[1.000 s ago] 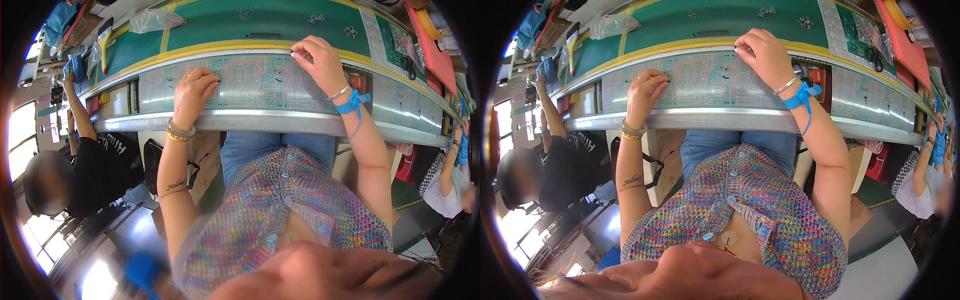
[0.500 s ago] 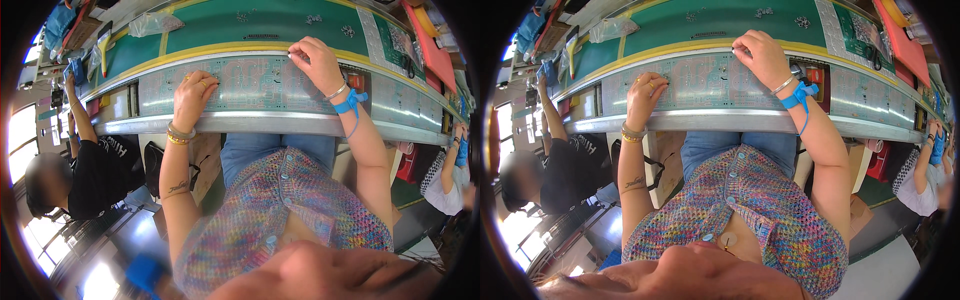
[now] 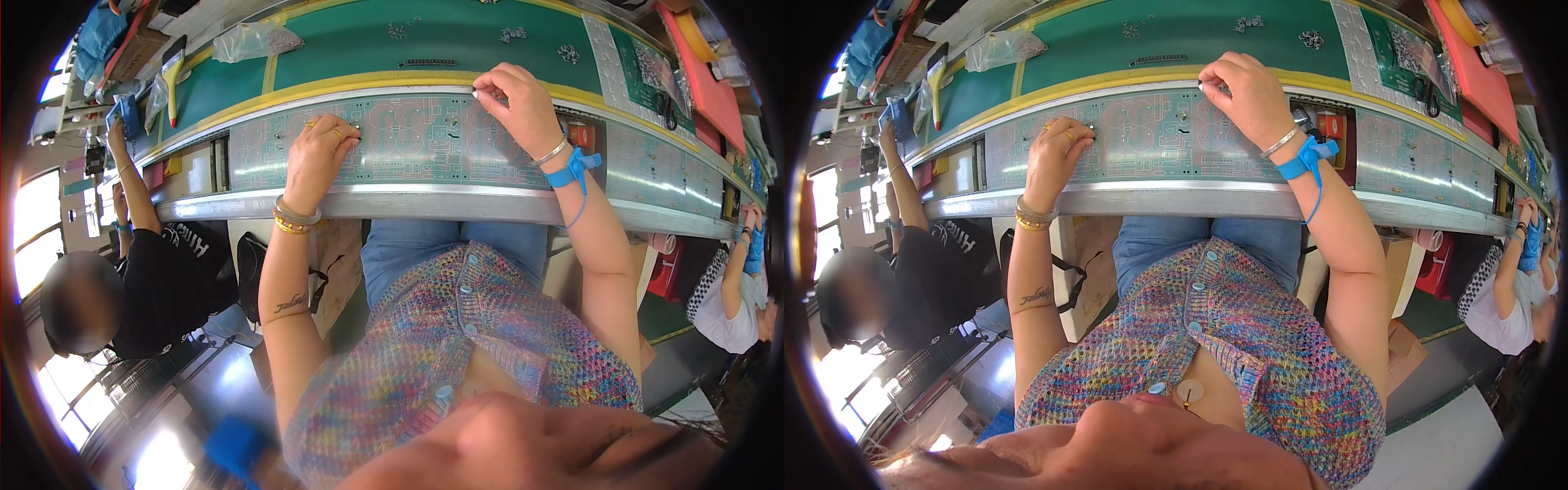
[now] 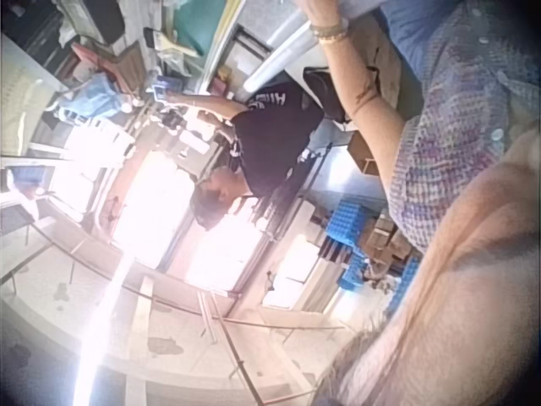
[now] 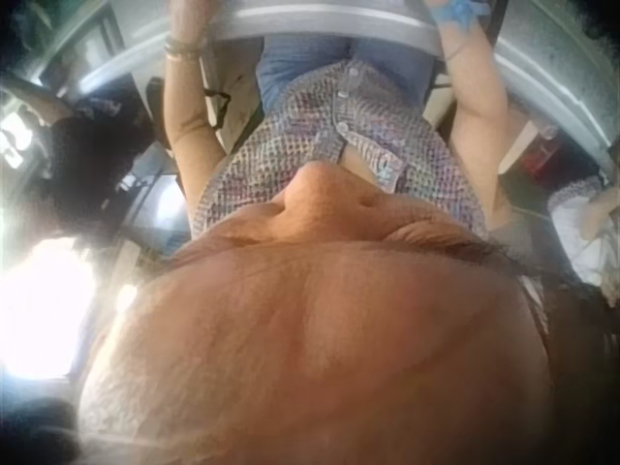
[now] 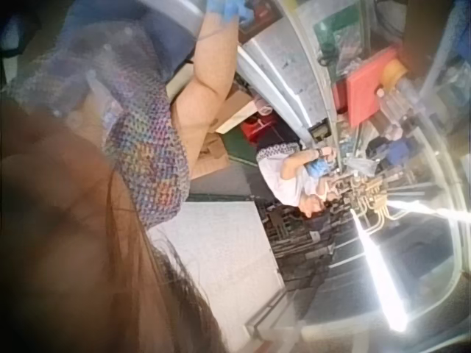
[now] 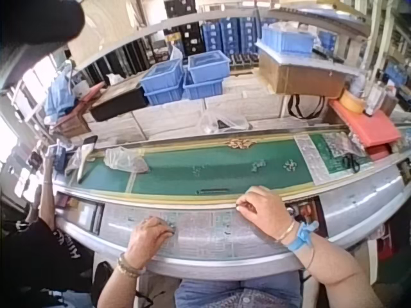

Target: Assembling tiny electronic components onto a printed circuit board.

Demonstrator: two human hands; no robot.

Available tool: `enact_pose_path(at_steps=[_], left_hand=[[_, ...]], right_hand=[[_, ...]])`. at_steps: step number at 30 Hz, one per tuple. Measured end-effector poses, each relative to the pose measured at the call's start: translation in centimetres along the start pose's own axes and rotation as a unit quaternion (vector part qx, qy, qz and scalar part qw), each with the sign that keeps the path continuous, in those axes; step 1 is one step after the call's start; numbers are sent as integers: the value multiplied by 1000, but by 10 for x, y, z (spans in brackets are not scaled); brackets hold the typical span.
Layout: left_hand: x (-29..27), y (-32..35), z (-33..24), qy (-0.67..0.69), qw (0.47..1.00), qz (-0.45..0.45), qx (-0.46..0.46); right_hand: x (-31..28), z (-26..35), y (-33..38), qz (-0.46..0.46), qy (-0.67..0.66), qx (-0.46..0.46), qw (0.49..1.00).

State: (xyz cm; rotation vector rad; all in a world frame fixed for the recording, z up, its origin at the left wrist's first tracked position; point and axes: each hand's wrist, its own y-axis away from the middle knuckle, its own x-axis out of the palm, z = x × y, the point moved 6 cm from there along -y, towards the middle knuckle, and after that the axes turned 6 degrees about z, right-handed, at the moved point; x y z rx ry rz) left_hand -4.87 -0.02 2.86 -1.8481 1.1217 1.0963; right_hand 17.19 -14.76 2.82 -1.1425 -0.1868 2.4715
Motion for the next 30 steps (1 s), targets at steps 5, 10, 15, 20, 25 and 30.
enact_pose_path(at_steps=[5, 10, 15, 20, 25, 30], left_hand=[[-1, 4, -1, 17, 999, -36, -11], [-10, -11, -3, 103, 993, -40, -39], [5, -79, -6, 106, 987, -118, 19], [23, -100, 5, 95, 992, -81, 33], [25, -101, 6, 98, 991, -82, 30], [18, -92, 11, 195, 975, -63, -83]], right_hand=[[-2, 1, 0, -8, -14, 3, 1000], [-1, 9, 4, -3, -22, -11, 1000], [1, 27, 12, 2, 19, -47, 999], [5, 33, 34, 20, 31, -41, 998], [20, 33, 38, 47, 40, -55, 997], [29, 31, 33, 57, 51, -61, 995]])
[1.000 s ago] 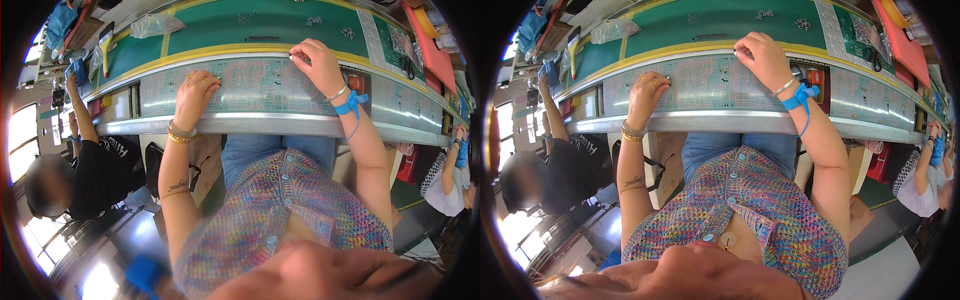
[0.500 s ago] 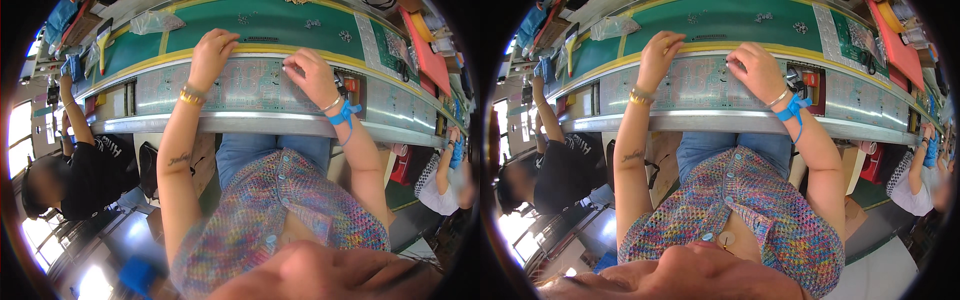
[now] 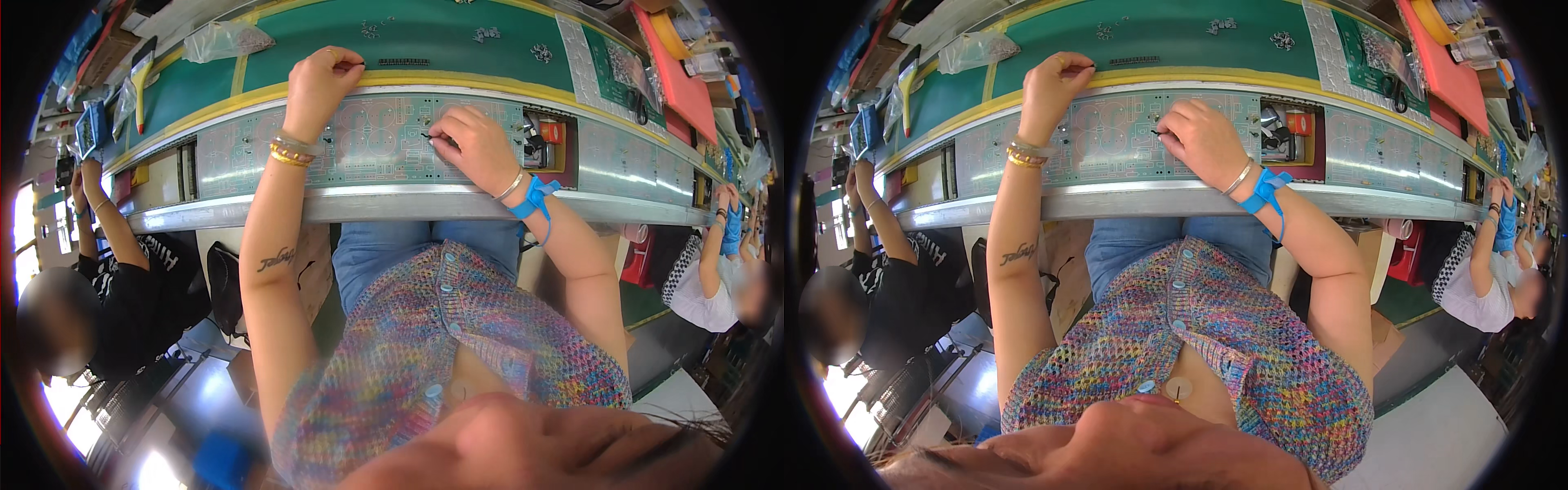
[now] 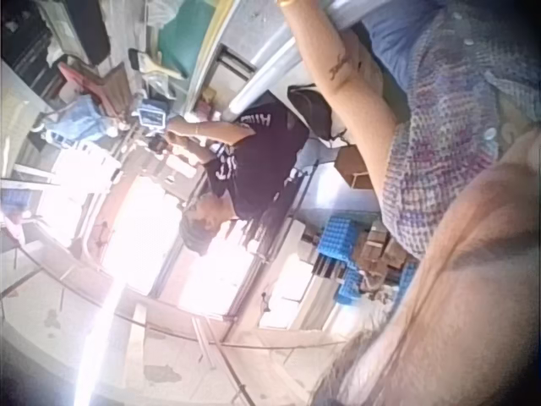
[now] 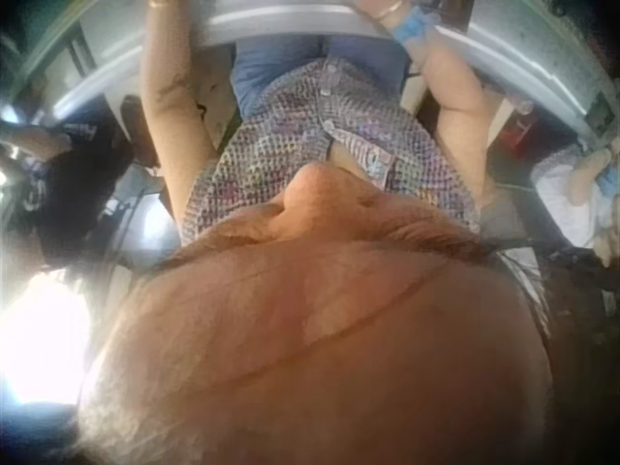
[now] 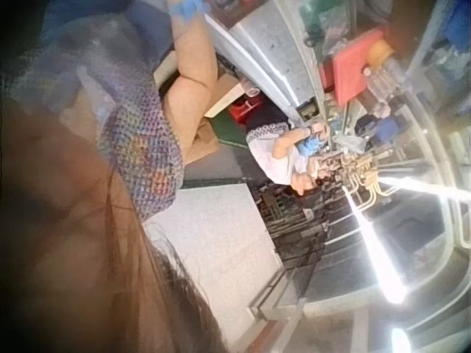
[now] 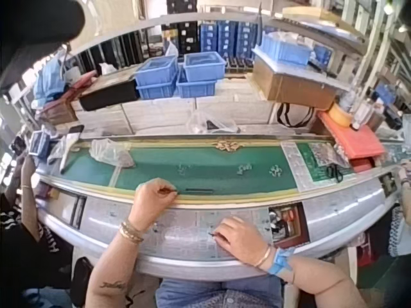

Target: Assembling tiny electronic components onto a printed circuit board.

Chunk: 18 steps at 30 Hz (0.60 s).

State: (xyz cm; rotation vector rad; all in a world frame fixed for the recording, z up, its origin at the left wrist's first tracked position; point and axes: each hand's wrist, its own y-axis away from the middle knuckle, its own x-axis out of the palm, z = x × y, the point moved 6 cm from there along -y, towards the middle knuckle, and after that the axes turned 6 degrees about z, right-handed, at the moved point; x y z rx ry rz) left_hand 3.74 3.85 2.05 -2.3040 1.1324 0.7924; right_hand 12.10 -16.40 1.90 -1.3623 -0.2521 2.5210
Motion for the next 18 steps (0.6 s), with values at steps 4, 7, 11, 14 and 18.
enact_pose_path(at_steps=[4, 7, 11, 14, 18], left_hand=[[-15, 17, -1, 71, 995, 14, -69], [-26, 31, 1, 106, 993, -12, -50], [-32, 49, 4, 144, 988, -13, -50], [-30, 63, 4, 153, 985, 26, -79], [-27, 82, 3, 201, 976, 28, -74]], right_hand=[[1, 0, -1, 2, -1, -1, 1000], [2, 1, -1, 7, 8, 3, 1000], [3, 3, -1, 2, 28, -1, 1000], [6, 8, 2, -9, 92, -47, 995], [8, 11, 8, 26, 131, -73, 988]])
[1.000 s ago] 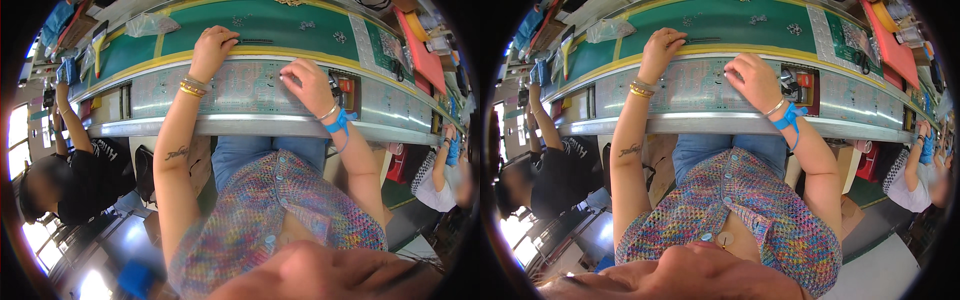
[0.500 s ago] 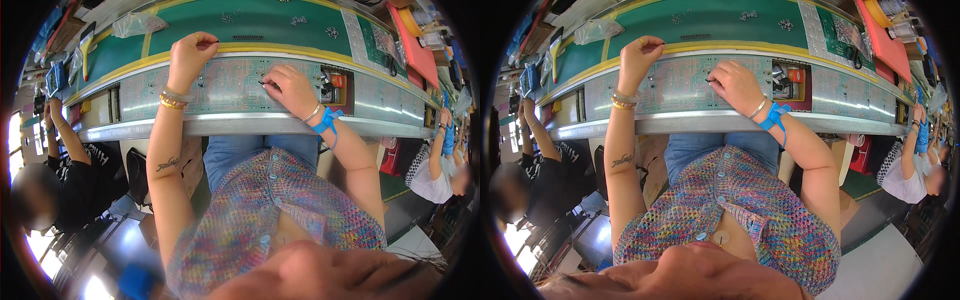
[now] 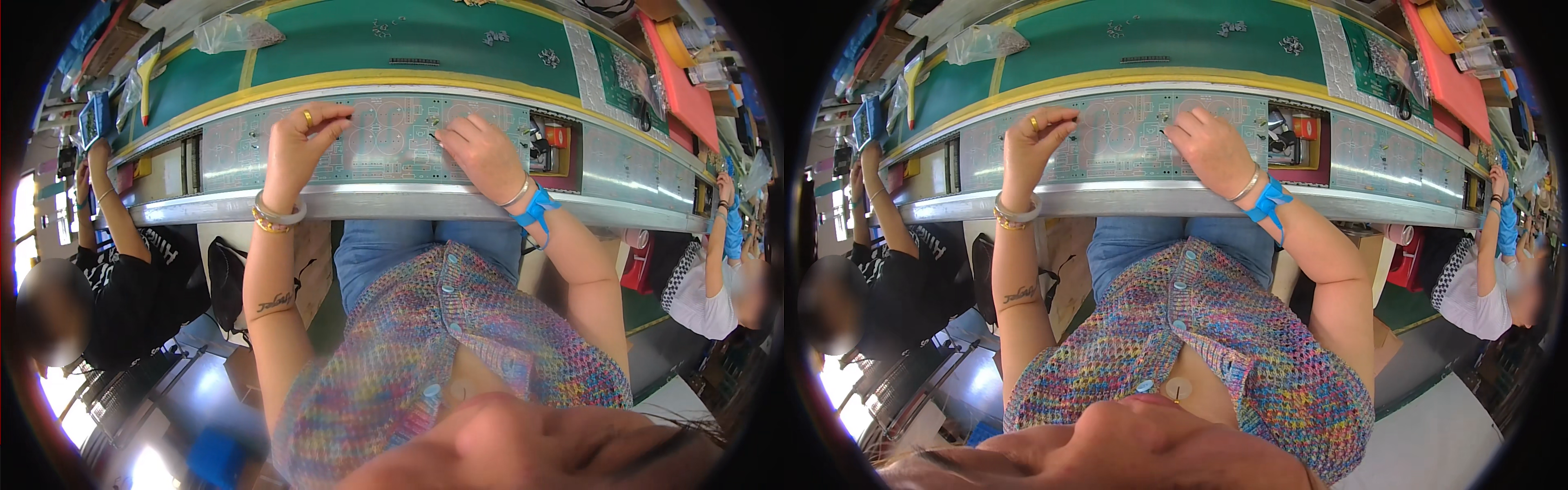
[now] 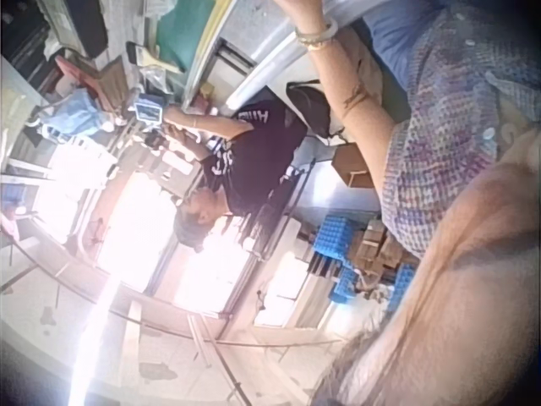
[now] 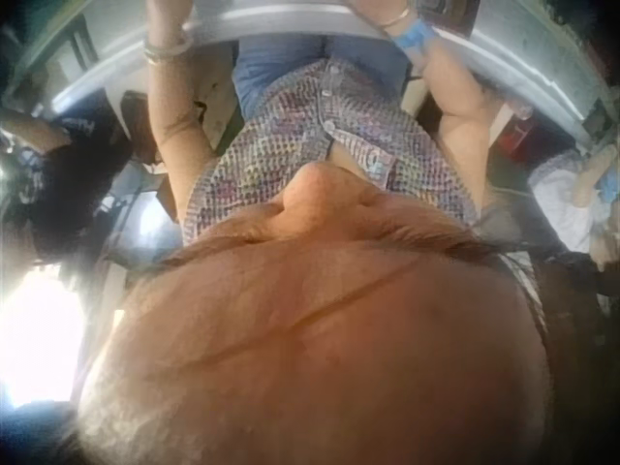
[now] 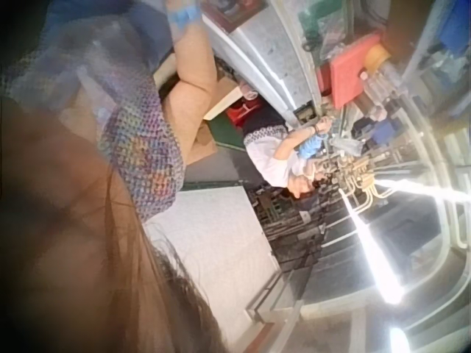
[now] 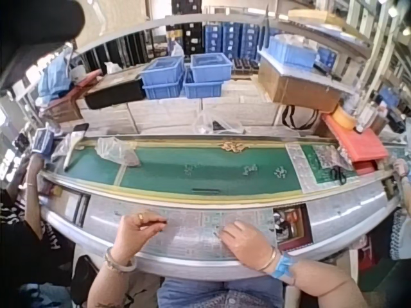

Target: Assembling tiny electronic components onto a printed circuit board.

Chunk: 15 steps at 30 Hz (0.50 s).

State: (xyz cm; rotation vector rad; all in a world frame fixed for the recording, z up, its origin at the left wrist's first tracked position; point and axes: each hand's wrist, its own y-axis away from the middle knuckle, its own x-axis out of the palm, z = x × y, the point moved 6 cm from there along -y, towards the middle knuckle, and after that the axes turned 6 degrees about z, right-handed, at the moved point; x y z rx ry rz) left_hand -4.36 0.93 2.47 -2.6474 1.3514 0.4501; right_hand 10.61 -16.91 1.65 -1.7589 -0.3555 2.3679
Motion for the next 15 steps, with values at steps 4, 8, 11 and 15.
enact_pose_path(at_steps=[4, 8, 11, 15], left_hand=[[3, 13, -10, -24, 999, -8, 28], [3, 21, -23, -31, 998, -27, 47], [1, 25, -27, -51, 995, -43, 69], [-8, 32, -30, -93, 990, -54, 87]], right_hand=[[-23, -5, 2, -75, -68, 47, 994], [-25, -14, 4, -77, -89, 89, 989], [-22, -14, 3, -68, -99, 96, 988], [-22, -14, 1, -63, -104, 96, 988]])
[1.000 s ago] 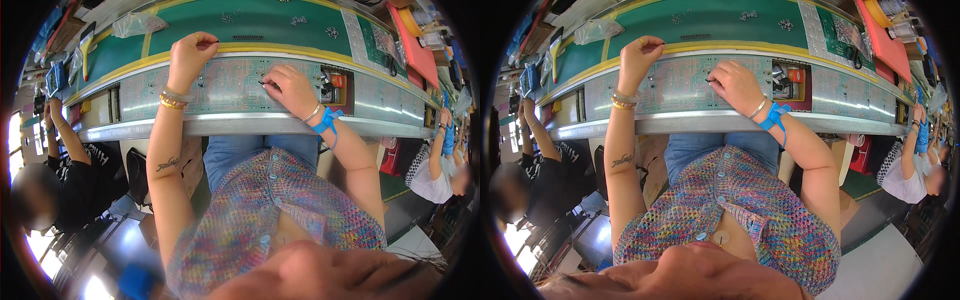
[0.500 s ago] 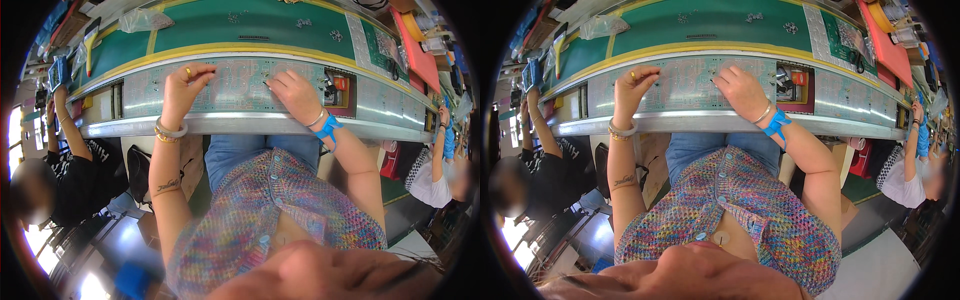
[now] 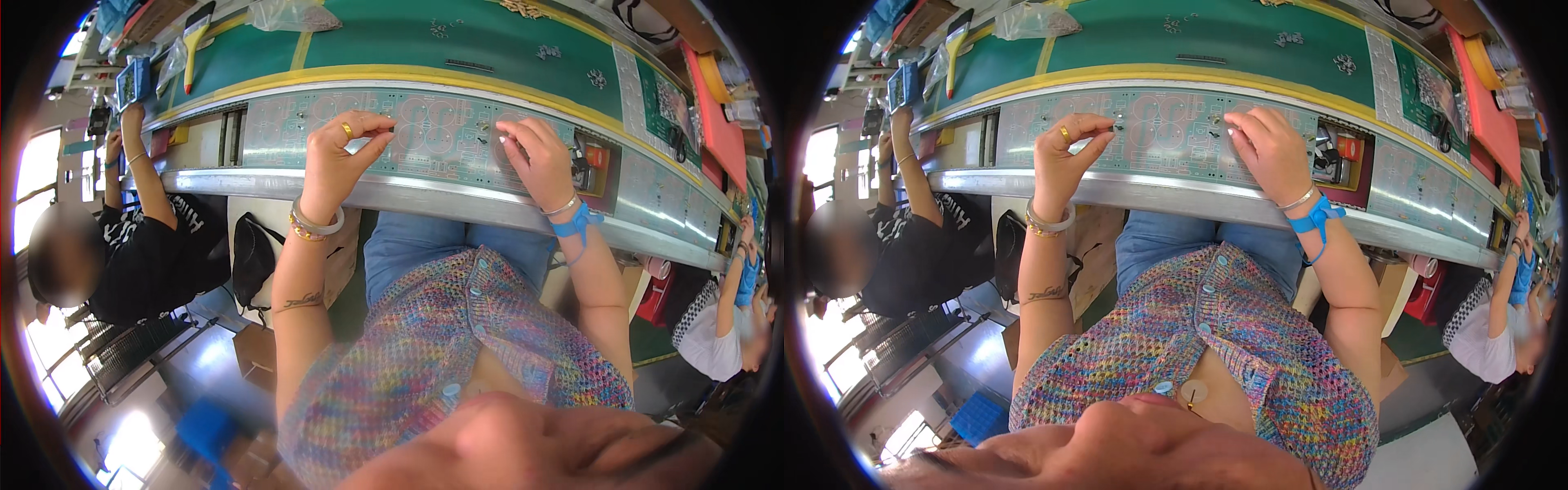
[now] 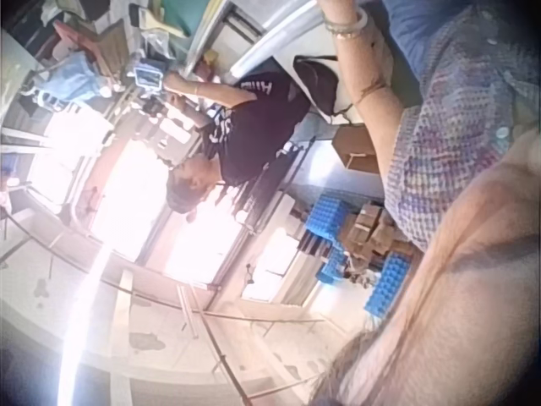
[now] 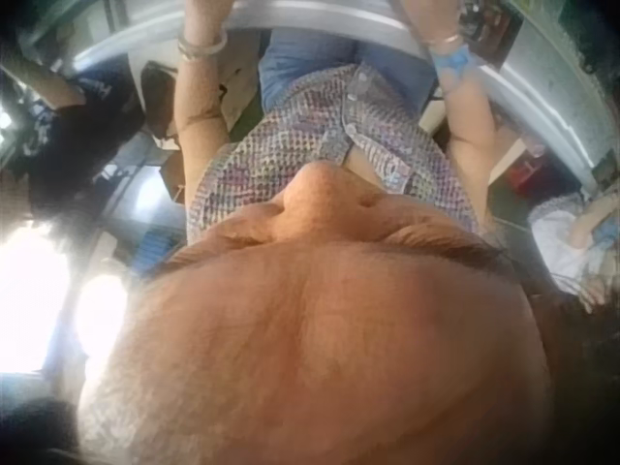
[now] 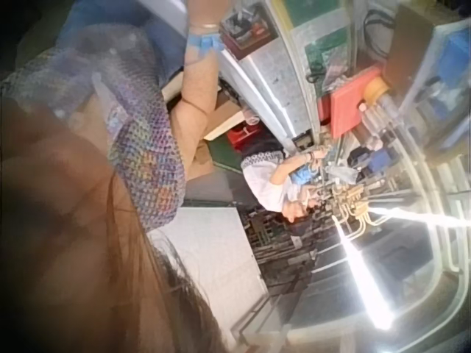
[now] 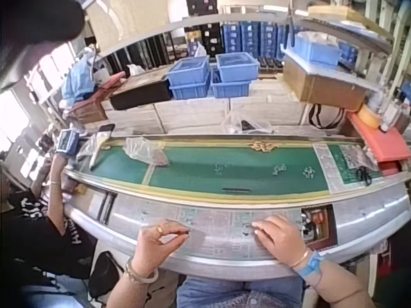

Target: Assembling tiny electronic components onto a printed circuit board.

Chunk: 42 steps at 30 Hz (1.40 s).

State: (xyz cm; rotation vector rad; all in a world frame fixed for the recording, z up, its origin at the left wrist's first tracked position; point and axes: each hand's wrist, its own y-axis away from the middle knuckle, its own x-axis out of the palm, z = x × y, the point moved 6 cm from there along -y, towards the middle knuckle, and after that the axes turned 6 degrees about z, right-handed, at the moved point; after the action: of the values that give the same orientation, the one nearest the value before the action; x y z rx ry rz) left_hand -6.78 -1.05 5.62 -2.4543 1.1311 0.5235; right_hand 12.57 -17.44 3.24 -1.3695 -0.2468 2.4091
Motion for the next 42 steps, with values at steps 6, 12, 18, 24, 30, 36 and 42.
enact_pose_path(at_steps=[6, 12, 18, 24, 30, 36, 42], left_hand=[[-74, 19, 57, -84, 985, -92, -119], [-94, 25, 87, -201, 971, -61, -113], [-87, 12, 84, -259, 964, -13, -54], [-83, 10, 83, -301, 953, 4, -37], [-81, 10, 79, -320, 947, 7, -31], [-78, 9, 74, -357, 934, 25, 5], [-78, 17, 65, -362, 932, 27, 21]], right_hand=[[-5, 1, 4, 0, -5, 10, 1000], [-5, 0, 2, 7, -13, 15, 1000], [-3, -6, 4, 5, -16, 21, 1000], [-4, -4, 2, 0, -13, 10, 1000], [-5, -3, 2, 3, -16, 13, 1000], [-5, -2, 4, -4, -10, 5, 1000], [-7, 0, 4, -5, -12, 6, 1000]])
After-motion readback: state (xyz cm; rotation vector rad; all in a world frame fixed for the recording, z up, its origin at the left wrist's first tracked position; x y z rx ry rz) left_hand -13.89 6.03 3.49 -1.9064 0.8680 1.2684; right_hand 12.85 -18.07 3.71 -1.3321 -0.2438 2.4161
